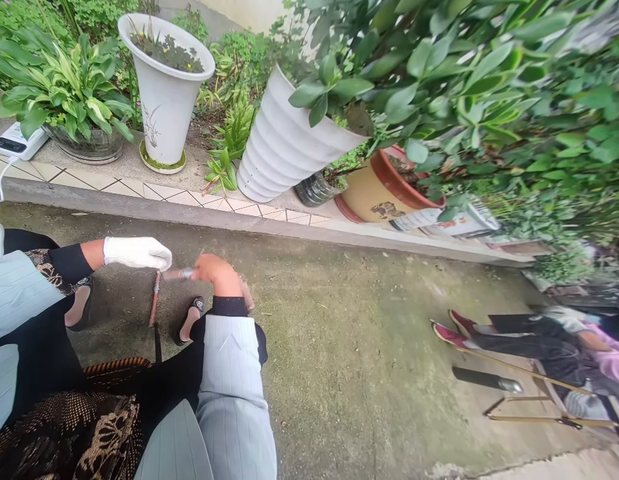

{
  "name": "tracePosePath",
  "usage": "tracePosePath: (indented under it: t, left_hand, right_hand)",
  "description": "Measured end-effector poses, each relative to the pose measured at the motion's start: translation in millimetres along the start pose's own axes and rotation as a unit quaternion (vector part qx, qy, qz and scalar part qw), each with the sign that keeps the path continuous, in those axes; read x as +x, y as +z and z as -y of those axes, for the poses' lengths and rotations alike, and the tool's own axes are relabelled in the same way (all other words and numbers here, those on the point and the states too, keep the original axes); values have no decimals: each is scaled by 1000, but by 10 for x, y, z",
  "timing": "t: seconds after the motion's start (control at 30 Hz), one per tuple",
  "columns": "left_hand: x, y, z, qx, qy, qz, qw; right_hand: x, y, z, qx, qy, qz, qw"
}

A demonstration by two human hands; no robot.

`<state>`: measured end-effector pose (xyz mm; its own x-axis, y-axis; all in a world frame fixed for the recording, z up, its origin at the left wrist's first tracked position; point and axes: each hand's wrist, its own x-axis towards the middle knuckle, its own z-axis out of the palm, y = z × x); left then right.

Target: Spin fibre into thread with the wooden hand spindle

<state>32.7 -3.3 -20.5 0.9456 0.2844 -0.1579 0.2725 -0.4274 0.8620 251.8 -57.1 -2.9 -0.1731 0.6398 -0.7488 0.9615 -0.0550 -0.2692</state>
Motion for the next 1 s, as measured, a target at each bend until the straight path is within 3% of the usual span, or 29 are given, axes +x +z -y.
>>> tracePosePath:
  t: [0.07, 0.13, 0.23, 0.33, 0.4, 0.57, 0.7, 0.8, 1.0]
  left_hand:
    - [0, 7, 5, -69, -12, 29, 997]
    - [-2, 5, 1, -136, -31, 34, 990]
    - [4, 3, -2, -195, -25, 4, 981]
    - [35, 36, 20, -281, -18, -58, 958]
    - [67, 71, 44, -356, -26, -95, 929]
    - [97, 98, 68, -482, -55, -119, 866]
    - [52, 44, 18, -514, -78, -121, 846]
    - [36, 26, -34, -489, -87, -129, 858]
    - [66, 74, -114, -326, -104, -193, 919]
  right_hand:
    - [-48, 9, -26, 76, -87, 142, 983]
    - [-126, -6, -72, 196, -182, 190, 945]
    - [-232, -34, -108, 362, -279, 79, 886]
    - [-219, -13, -30, 475, -276, -79, 832]
    - [-145, 23, 69, 522, -269, -130, 799]
    - [17, 65, 192, 535, -262, -160, 787]
    - [38, 35, 102, 561, -241, -213, 763]
    - [44, 24, 47, 563, -224, -224, 763]
    - [117, 30, 47, 574, -187, -260, 753]
